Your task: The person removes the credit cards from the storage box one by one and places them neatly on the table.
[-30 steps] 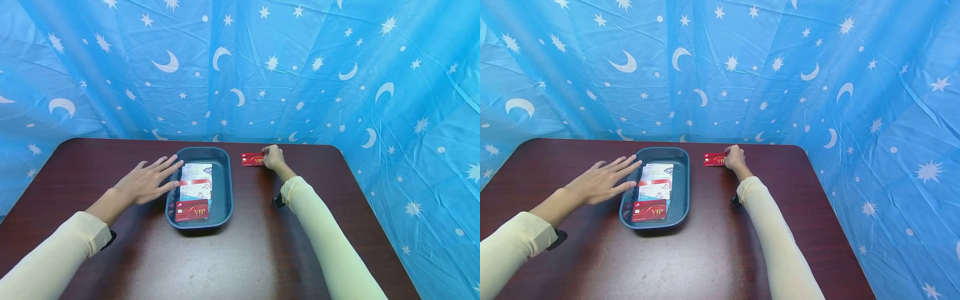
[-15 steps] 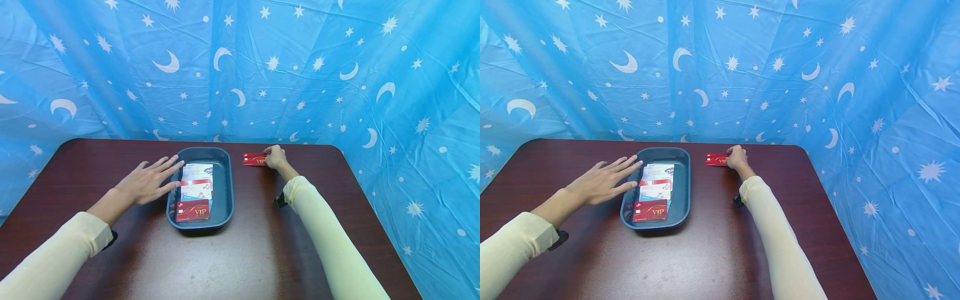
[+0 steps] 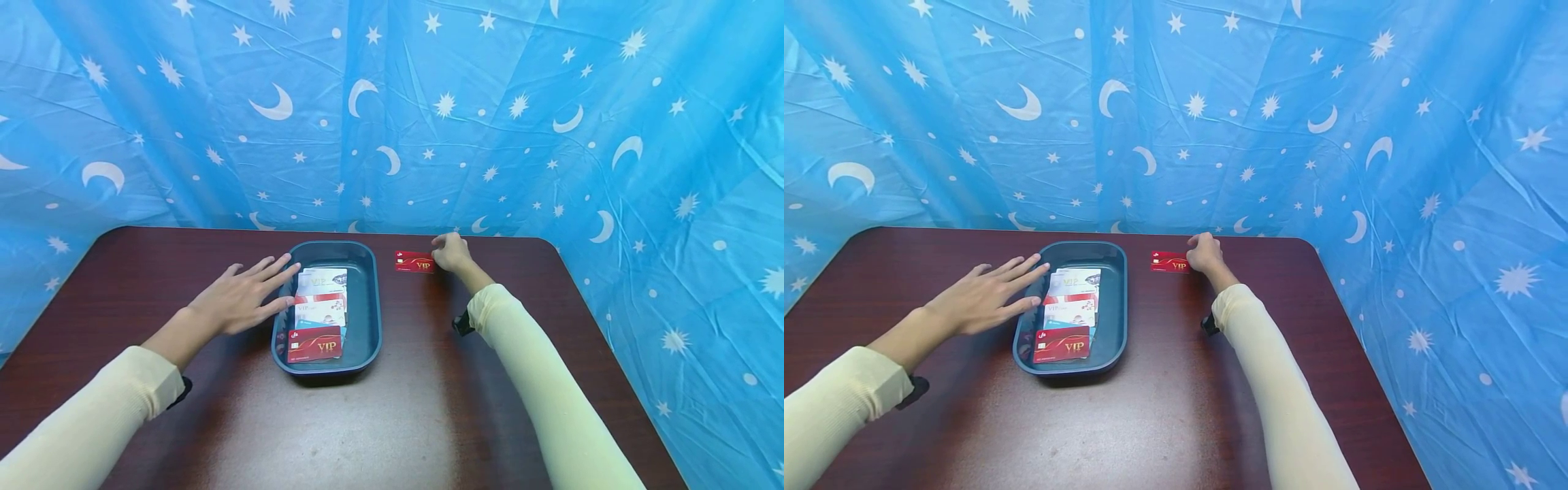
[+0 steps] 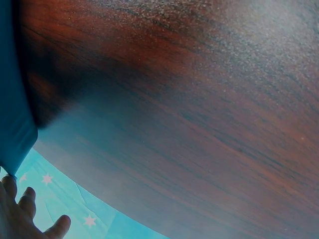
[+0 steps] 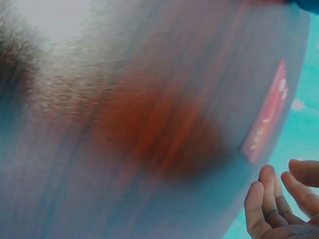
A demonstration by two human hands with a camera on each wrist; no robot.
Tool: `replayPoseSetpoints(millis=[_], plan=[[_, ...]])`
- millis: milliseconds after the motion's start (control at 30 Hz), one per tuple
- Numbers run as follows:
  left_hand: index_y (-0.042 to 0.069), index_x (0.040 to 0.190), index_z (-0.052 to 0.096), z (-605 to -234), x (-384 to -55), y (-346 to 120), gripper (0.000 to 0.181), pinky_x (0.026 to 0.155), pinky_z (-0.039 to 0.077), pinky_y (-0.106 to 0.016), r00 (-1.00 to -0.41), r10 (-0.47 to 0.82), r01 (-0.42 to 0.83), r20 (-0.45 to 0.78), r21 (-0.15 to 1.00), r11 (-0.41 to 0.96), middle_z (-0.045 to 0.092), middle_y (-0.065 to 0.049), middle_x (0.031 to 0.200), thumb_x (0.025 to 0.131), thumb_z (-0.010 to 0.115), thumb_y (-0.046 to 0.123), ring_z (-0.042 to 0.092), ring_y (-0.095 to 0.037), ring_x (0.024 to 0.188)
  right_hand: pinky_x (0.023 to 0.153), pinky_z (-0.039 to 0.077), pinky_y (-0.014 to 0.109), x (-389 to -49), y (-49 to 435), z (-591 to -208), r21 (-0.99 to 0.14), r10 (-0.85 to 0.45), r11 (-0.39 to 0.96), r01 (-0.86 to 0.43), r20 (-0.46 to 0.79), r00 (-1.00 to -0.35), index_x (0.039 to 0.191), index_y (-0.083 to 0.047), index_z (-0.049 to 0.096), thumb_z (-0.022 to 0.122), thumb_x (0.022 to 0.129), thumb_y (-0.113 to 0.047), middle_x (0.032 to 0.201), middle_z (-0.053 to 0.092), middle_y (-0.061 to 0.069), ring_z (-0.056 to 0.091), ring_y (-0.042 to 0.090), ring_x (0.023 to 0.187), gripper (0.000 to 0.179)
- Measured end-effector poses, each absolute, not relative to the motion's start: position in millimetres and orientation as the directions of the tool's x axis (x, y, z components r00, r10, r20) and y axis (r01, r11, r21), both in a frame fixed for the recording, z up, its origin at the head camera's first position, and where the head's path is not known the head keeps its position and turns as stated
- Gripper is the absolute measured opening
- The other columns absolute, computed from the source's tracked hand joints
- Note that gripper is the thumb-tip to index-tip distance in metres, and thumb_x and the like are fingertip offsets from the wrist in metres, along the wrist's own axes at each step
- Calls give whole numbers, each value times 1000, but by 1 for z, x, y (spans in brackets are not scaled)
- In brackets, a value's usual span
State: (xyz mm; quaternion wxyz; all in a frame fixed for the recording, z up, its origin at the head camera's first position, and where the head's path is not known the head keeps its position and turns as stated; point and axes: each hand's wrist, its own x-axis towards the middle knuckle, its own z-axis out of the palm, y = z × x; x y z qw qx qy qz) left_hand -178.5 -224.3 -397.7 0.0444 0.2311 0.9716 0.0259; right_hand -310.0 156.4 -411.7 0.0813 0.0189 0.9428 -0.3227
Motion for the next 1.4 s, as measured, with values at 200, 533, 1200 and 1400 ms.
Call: replayPoseSetpoints(millis=[200,533,1200,1400], plan=[[14,158,29,-398,-179,-225,72,107,25,-73,-889,450,445,-79,76,892,26,-18,161,100,47,54,30,-44,144,101,48,44,-308,146,-390,-694,-133,719,24,-172,-976,133,2,59,60,99,-10,111,70,21,69,33,100,36],[15,158,28,-397,-179,-226,71,107,24,-73,-888,452,446,-82,79,891,25,-18,162,101,46,53,29,-44,144,92,55,42,-293,115,-353,-799,-258,601,3,-197,-946,137,1,54,63,98,-14,119,66,23,68,36,106,42],[15,158,28,-397,-179,-226,72,108,23,-73,-888,450,443,-90,86,892,25,-18,162,100,45,54,28,-44,145,94,54,41,-255,68,-344,-856,-468,516,-15,-268,-842,138,2,51,64,98,-18,123,66,23,69,33,106,46],[15,158,28,-398,-181,-227,72,108,24,-73,-886,453,447,-97,75,891,24,-18,162,101,44,55,28,-44,145,88,57,33,-243,56,-349,-824,-524,565,-45,-316,-791,136,1,51,67,97,-21,116,69,21,69,34,106,48]])
